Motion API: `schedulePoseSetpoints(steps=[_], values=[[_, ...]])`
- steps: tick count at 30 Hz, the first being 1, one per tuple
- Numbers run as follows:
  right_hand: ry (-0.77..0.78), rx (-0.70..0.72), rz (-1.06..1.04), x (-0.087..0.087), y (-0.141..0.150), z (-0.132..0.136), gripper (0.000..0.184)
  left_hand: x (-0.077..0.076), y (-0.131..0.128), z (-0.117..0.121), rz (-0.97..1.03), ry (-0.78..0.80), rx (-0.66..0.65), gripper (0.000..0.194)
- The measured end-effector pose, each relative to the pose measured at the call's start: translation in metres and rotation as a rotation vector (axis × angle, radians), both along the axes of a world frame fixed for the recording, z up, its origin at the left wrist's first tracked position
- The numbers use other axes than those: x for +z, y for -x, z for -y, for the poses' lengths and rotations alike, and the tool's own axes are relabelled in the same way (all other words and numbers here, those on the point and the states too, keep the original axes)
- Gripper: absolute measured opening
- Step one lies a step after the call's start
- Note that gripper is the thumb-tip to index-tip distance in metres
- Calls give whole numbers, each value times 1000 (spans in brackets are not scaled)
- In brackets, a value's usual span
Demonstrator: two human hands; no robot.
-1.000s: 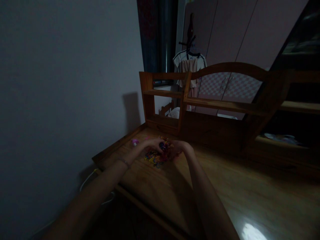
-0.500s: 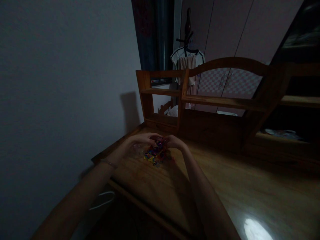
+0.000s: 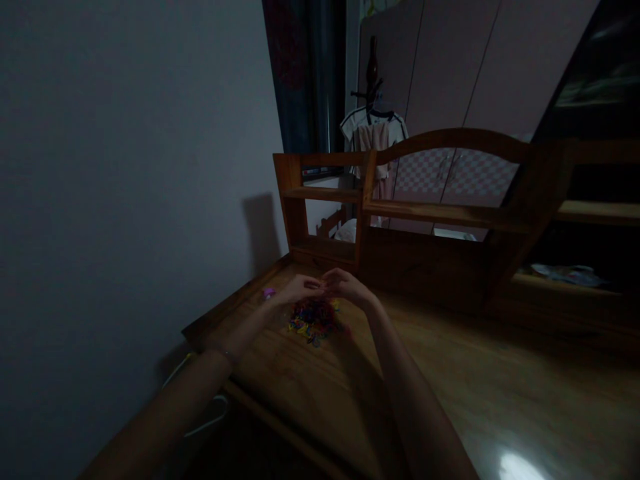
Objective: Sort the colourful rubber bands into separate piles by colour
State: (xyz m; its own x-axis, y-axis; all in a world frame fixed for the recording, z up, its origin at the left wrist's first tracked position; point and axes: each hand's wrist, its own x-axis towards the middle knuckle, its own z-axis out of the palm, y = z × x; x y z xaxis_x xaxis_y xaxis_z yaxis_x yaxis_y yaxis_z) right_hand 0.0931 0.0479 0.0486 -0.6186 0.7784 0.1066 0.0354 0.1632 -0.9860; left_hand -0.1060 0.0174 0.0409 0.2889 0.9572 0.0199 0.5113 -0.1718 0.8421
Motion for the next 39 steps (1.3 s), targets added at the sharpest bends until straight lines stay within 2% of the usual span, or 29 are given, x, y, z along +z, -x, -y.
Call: schedulePoseSetpoints(steps=[3, 6, 11, 12, 14, 16, 18, 20, 22, 24, 27, 30, 33, 39], values=[[-34, -79, 6, 5, 1, 2, 31, 4, 6, 2, 90, 113, 35, 47], [-78, -161, 114, 9, 2, 2, 29, 4, 11, 3, 143, 159, 25, 44], [-140, -210, 243, 5, -9, -8, 28, 6, 20, 4, -51, 45, -71, 41], [-153, -210, 256, 3, -11, -9, 33, 8, 22, 4, -97, 1, -95, 41], [-191, -157, 300, -2, -10, -8, 57, 12, 27, 3, -201, -83, -99, 44], [-262, -52, 395, -9, -2, -2, 90, 17, 33, -1, -327, -148, -42, 46], [-353, 40, 533, -19, 13, 7, 116, 20, 42, -6, -425, -187, 39, 42], [-430, 65, 638, -30, 29, 15, 125, 21, 53, -10, -473, -197, 102, 37], [-506, 63, 686, -38, 40, 18, 118, 19, 63, -13, -484, -190, 132, 35], [-572, 46, 695, -42, 45, 18, 96, 15, 72, -13, -490, -173, 142, 35], [-609, 21, 673, -39, 44, 16, 57, 6, 80, -11, -486, -143, 144, 38], [-605, 23, 629, -32, 41, 18, 37, 0, 78, -11, -473, -111, 123, 40], [-601, -23, 579, -25, 35, 17, 29, 0, 69, -12, -457, -104, 105, 39], [-607, -97, 476, -4, 11, 2, 33, 7, 41, -14, -427, -95, 128, 27]])
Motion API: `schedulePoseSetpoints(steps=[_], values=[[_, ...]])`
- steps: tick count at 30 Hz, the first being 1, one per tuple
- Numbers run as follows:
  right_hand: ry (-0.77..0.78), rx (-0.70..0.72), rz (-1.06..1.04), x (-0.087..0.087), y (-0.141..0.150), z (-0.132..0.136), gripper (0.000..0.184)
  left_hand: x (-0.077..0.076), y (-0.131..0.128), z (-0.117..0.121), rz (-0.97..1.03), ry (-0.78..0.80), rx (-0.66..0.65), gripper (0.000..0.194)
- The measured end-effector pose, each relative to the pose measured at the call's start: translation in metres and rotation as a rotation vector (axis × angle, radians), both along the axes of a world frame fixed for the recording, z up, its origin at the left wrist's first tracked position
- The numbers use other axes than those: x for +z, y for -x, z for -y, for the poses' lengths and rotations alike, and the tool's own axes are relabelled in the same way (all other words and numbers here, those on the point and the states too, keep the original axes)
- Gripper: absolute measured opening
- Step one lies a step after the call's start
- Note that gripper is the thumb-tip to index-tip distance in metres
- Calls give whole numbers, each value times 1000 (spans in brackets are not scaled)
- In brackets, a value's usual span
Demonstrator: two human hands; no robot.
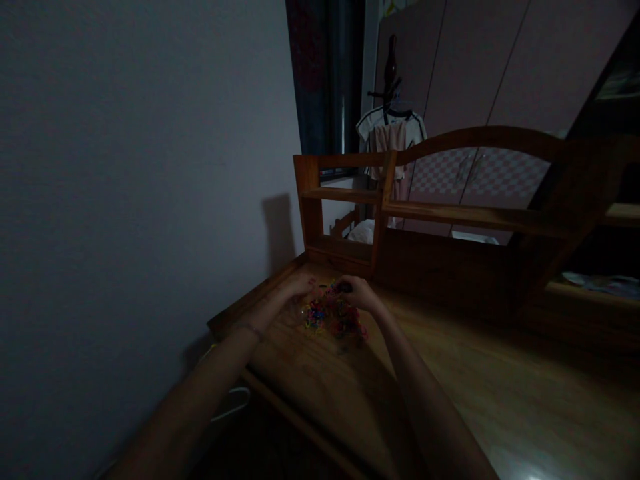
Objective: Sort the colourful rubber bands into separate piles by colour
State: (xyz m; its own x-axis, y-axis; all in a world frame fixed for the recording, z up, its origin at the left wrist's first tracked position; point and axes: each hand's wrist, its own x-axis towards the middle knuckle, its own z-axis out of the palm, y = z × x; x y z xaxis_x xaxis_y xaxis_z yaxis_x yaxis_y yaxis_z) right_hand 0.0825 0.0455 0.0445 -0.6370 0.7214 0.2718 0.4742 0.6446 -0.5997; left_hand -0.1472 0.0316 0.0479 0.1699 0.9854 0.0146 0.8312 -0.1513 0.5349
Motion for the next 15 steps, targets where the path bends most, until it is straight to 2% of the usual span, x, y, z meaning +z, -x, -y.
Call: schedulePoseSetpoints(steps=[2, 5, 7, 10, 13, 15], values=[[58, 62, -41, 6, -9, -6, 36, 0, -11, -1, 18, 12, -1, 28], [258, 220, -86, 13, -24, -13, 39, 2, -29, -3, 44, 22, -3, 27], [352, 241, -97, 16, -35, -16, 38, 6, -40, -6, 55, 17, 6, 28], [429, 135, -64, 20, -53, -17, 35, 15, -56, -12, 65, 3, 12, 29], [580, -83, 141, 21, -65, -14, 38, 21, -71, -14, 78, 8, -28, 29], [663, -177, 274, 19, -65, -10, 37, 21, -80, -13, 85, 22, -66, 29]])
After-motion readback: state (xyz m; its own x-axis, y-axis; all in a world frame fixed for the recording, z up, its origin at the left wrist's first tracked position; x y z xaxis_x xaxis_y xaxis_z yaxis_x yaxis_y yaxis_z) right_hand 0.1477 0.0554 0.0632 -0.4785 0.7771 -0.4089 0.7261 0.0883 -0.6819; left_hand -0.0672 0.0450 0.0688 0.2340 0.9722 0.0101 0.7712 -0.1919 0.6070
